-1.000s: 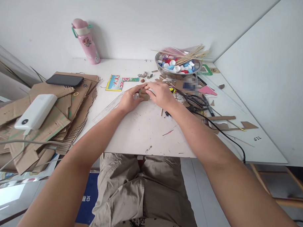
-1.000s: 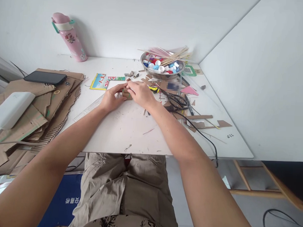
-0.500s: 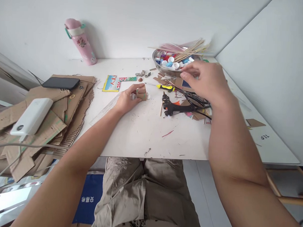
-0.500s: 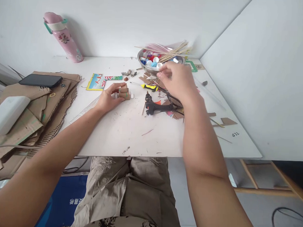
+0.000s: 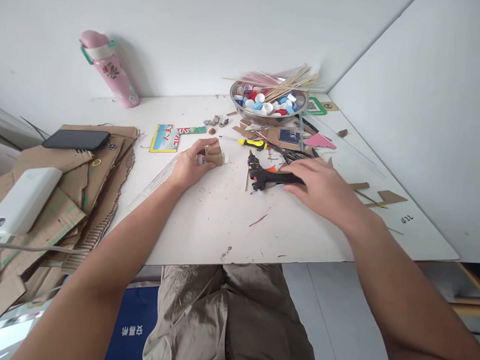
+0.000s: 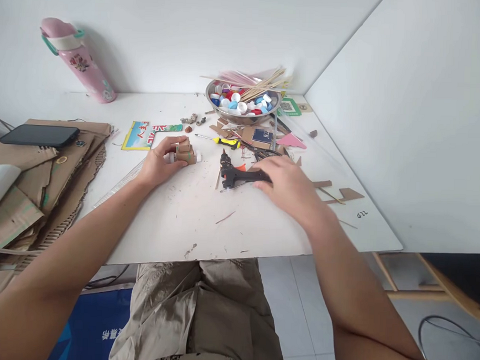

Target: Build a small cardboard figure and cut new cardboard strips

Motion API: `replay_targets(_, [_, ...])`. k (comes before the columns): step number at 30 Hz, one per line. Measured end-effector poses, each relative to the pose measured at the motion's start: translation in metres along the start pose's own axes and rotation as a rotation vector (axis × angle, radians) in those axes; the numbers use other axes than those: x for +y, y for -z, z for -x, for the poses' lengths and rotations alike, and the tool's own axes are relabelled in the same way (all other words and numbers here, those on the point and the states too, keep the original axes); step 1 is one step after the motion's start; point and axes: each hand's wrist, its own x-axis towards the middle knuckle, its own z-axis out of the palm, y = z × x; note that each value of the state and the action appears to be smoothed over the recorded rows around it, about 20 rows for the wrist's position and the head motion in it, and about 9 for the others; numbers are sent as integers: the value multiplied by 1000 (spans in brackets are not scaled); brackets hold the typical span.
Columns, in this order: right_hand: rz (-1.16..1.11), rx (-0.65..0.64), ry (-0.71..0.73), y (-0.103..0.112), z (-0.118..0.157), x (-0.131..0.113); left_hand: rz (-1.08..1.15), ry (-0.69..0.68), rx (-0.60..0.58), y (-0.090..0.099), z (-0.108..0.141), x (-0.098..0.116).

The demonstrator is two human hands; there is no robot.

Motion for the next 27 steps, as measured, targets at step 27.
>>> replay_targets(27, [-215, 166, 64, -39, -17, 7, 351, -196, -100, -25, 9, 23])
